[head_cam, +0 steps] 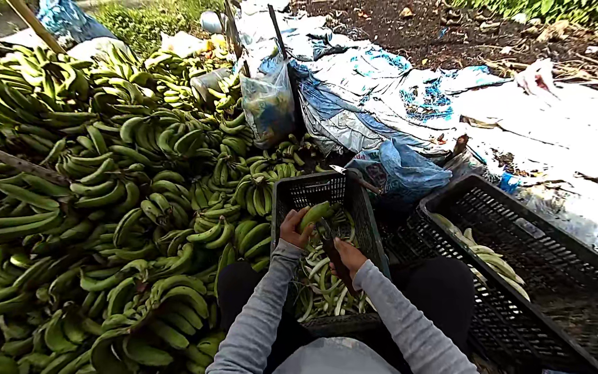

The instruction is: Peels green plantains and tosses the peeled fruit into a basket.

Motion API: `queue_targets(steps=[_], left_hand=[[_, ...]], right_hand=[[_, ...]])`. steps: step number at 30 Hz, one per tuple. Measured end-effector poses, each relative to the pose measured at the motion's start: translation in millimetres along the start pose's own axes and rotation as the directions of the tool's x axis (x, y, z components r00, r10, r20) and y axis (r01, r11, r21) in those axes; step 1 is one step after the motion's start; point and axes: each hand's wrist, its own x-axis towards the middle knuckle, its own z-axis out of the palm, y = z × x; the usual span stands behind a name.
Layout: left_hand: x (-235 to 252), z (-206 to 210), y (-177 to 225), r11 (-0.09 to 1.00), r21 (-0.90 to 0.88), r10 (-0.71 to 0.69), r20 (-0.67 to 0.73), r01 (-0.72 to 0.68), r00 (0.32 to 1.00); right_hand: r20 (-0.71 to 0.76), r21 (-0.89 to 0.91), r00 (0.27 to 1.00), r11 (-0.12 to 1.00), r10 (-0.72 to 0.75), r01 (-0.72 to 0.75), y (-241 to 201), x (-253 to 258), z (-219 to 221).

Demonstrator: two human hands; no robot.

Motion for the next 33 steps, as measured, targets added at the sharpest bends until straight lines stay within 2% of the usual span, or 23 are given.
queue_targets(steps=[2, 4, 5, 6, 7, 8, 9, 10, 11, 12, 13, 15, 18, 21, 23, 25, 26, 27, 29, 30, 31, 32, 33], left_hand=[[3.3, 2.6, -1.0, 0.979, -0.001, 0.202, 0.010, -0.202, 0.979], [4.5, 3.8, 3.1, 0.973, -0.005, 0.229, -0.027, -0.229, 0.973], [3.6, 2.8, 7.3, 0.991, -0.019, 0.135, -0.051, -0.136, 0.990], [3.8, 0.3, 14.3, 0.997, -0.061, -0.049, -0.048, 0.046, 0.998], [9.4, -3.5, 22.0, 0.943, -0.154, -0.299, 0.000, 0.296, 0.954], [19.5, -4.6, 24.9, 0.804, -0.273, -0.534, 0.062, 0.529, 0.843], [27.4, -1.5, 22.1, 0.630, -0.358, -0.702, 0.117, 0.689, 0.703], [30.6, 1.3, 21.6, 0.459, -0.399, -0.811, 0.177, 0.794, 0.558], [31.9, 4.1, 25.5, 0.327, -0.409, -0.876, 0.208, 0.852, 0.436], [32.5, 5.8, 27.3, 0.233, -0.412, -0.901, 0.249, 0.881, 0.355], [33.3, 9.4, 26.7, 0.181, -0.399, -0.908, 0.283, 0.899, 0.309], [33.0, 15.0, 28.3, 0.194, -0.341, -0.897, 0.318, 0.920, 0.307], [21.9, 21.3, 24.2, 0.327, -0.206, -0.869, 0.318, 0.922, 0.379], [4.7, 28.6, 28.0, 0.321, -0.323, -0.892, 0.214, 0.890, 0.399], [3.7, 26.0, 23.6, 0.270, -0.444, -0.909, 0.175, 0.854, 0.378], [7.8, 18.8, 18.4, 0.172, -0.572, -0.933, 0.167, 0.802, 0.320], [12.3, 14.9, 19.2, 0.171, -0.582, -0.941, 0.143, 0.795, 0.307], [17.3, 9.7, 20.6, 0.192, -0.566, -0.934, 0.145, 0.801, 0.326], [23.0, 7.8, 15.0, 0.280, -0.518, -0.894, 0.167, 0.809, 0.416], [22.3, 5.8, 14.5, 0.300, -0.505, -0.866, 0.212, 0.809, 0.454], [18.1, 4.6, 18.3, 0.291, -0.489, -0.843, 0.275, 0.822, 0.462], [11.2, 5.1, 23.5, 0.266, -0.454, -0.826, 0.348, 0.850, 0.444], [3.2, 9.3, 26.3, 0.223, -0.404, -0.821, 0.413, 0.887, 0.395]], right_hand=[[0.052, -0.070, 0.998, 0.997, -0.033, 0.036, -1.3, -0.4, 8.0], [0.099, -0.263, 0.995, 0.963, -0.029, 0.054, 20.1, 17.1, 10.5], [0.118, -0.368, 0.993, 0.928, -0.011, 0.054, 36.7, 29.8, 5.2], [0.116, -0.445, 0.993, 0.892, -0.037, 0.085, 52.5, 40.3, -2.2], [0.109, -0.480, 0.988, 0.864, -0.110, 0.149, 59.2, 45.9, -11.1], [0.102, -0.511, 0.974, 0.829, -0.202, 0.226, 55.2, 43.7, -19.8], [0.090, -0.553, 0.955, 0.783, -0.283, 0.284, 47.0, 36.0, -26.5], [0.078, -0.614, 0.938, 0.725, -0.338, 0.312, 38.2, 25.7, -29.8], [0.077, -0.670, 0.926, 0.669, -0.370, 0.323, 30.9, 17.3, -30.4], [0.082, -0.723, 0.923, 0.615, -0.377, 0.315, 25.0, 11.8, -29.5], [0.083, -0.765, 0.927, 0.573, -0.365, 0.295, 21.0, 10.0, -27.2], [0.035, -0.801, 0.936, 0.551, -0.350, 0.236, 17.3, 17.6, -18.3], [-0.205, -0.782, 0.876, 0.611, -0.437, 0.122, 2.9, 51.5, -5.6], [-0.464, -0.674, 0.805, 0.737, -0.369, -0.051, -27.1, 91.3, -27.5], [-0.419, -0.708, 0.797, 0.706, -0.436, 0.014, -37.7, 82.8, -35.4], [-0.242, -0.785, 0.859, 0.612, -0.451, 0.101, -28.0, 48.5, -21.6], [-0.168, -0.800, 0.889, 0.586, -0.425, 0.129, -17.6, 32.1, -13.6], [-0.119, -0.806, 0.910, 0.573, -0.397, 0.144, -6.3, 19.5, -6.6], [-0.086, -0.802, 0.929, 0.579, -0.360, 0.150, 12.2, 6.4, 4.1], [-0.101, -0.797, 0.919, 0.584, -0.380, 0.154, 16.4, 7.2, 8.3], [-0.133, -0.792, 0.894, 0.588, -0.428, 0.164, 17.1, 12.7, 11.2], [-0.182, -0.789, 0.834, 0.583, -0.521, 0.193, 13.9, 23.0, 11.5], [-0.245, -0.789, 0.737, 0.571, -0.630, 0.225, 5.2, 37.3, 8.2]])
